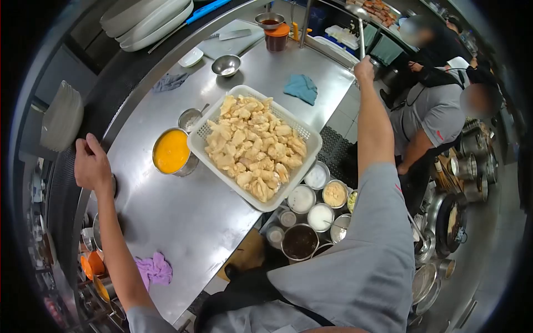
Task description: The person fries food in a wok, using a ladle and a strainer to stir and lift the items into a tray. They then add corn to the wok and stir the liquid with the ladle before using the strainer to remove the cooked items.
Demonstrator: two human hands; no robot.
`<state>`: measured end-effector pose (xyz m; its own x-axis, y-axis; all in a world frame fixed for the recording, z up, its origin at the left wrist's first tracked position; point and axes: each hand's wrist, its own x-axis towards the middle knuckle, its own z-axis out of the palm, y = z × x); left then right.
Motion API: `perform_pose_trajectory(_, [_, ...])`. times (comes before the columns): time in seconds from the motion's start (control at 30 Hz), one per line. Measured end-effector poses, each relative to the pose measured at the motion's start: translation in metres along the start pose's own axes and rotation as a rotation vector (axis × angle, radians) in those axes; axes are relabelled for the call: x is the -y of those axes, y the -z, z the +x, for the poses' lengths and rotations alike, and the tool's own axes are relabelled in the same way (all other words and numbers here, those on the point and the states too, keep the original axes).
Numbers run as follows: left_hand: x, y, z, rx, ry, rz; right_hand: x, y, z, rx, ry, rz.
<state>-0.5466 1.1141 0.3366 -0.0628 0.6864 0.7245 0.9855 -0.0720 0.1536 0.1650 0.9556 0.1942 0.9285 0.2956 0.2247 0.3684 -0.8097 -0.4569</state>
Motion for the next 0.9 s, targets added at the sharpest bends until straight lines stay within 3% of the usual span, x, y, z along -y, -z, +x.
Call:
perform_pose_trajectory(0.1, [-0.004,0.003,-0.003,-0.076,-0.051,0.010,0.009,-0.007,0.014,-0.118,0.036,0.126])
perform_pose_trajectory(0.17, [-0.003,0.002,-0.003,-0.058,-0.061,0.006,0.021,0.014,-0.008,-0.062,0.021,0.420])
perform_pose_trajectory(0.2, [-0.002,0.002,-0.002,-0.048,-0.071,0.004,0.006,0.004,0.004,0.009,0.113,0.527])
perform_pose_trajectory(0.23, [0.000,0.002,-0.002,-0.042,-0.088,-0.017,0.000,0.018,-0.008,0.361,0.090,0.979])
perform_pose_trajectory(0.27, [0.003,0.001,-0.003,-0.073,-0.109,-0.027,-0.003,0.024,-0.025,0.411,0.067,1.205])
perform_pose_trajectory(0.3, [0.003,-0.001,-0.002,-0.103,-0.138,-0.051,-0.011,0.034,-0.032,0.768,-0.211,1.641])
perform_pose_trajectory(0.33, [0.005,-0.003,0.000,-0.096,-0.126,-0.015,-0.025,0.045,-0.053,1.146,-0.115,1.927])
perform_pose_trajectory(0.37, [0.007,-0.004,0.000,-0.082,-0.134,0.009,-0.030,0.069,-0.094,1.267,-0.116,2.097])
perform_pose_trajectory(0.43, [0.003,0.006,-0.003,-0.012,-0.118,0.006,-0.053,0.084,-0.178,0.816,-0.098,2.061])
perform_pose_trajectory(0.47, [0.011,-0.001,0.001,0.027,-0.123,-0.013,-0.063,0.093,-0.215,1.276,-0.063,2.339])
perform_pose_trajectory(0.5, [0.013,-0.002,0.001,-0.014,-0.161,-0.064,-0.069,0.116,-0.276,0.827,-0.148,2.220])
perform_pose_trajectory(0.53, [0.019,-0.006,0.005,-0.004,-0.179,-0.093,-0.076,0.143,-0.329,1.232,-0.254,2.473])
perform_pose_trajectory(0.57, [0.025,-0.007,0.007,-0.025,-0.263,-0.143,-0.076,0.185,-0.398,1.022,-0.281,2.388])
perform_pose_trajectory(0.6, [0.026,0.000,0.002,-0.060,-0.337,-0.342,-0.087,0.199,-0.447,1.098,-0.296,2.451])
perform_pose_trajectory(0.63, [0.031,0.004,-0.001,-0.196,-0.550,-0.467,-0.099,0.216,-0.501,0.971,-0.243,2.372])
perform_pose_trajectory(0.67, [0.037,-0.006,-0.006,-0.423,-0.722,-0.570,-0.104,0.250,-0.557,0.860,-0.414,2.352])
perform_pose_trajectory(0.73, [0.031,0.020,-0.083,-0.371,-0.639,-0.930,-0.136,0.277,-0.650,0.713,-0.349,2.222])
perform_pose_trajectory(0.77, [0.026,0.040,-0.138,-0.123,-0.574,-1.275,-0.153,0.292,-0.693,0.634,-0.349,2.182])
perform_pose_trajectory(0.8, [0.027,0.052,-0.187,-0.049,-0.594,-1.265,-0.168,0.308,-0.733,0.579,-0.345,2.177])
perform_pose_trajectory(0.83, [0.021,0.068,-0.244,0.103,-0.584,-1.490,-0.178,0.327,-0.776,0.461,-0.330,2.099])
perform_pose_trajectory(0.9, [0.025,0.138,-0.339,0.610,-0.556,-1.611,-0.187,0.358,-0.853,0.134,-0.515,1.799])
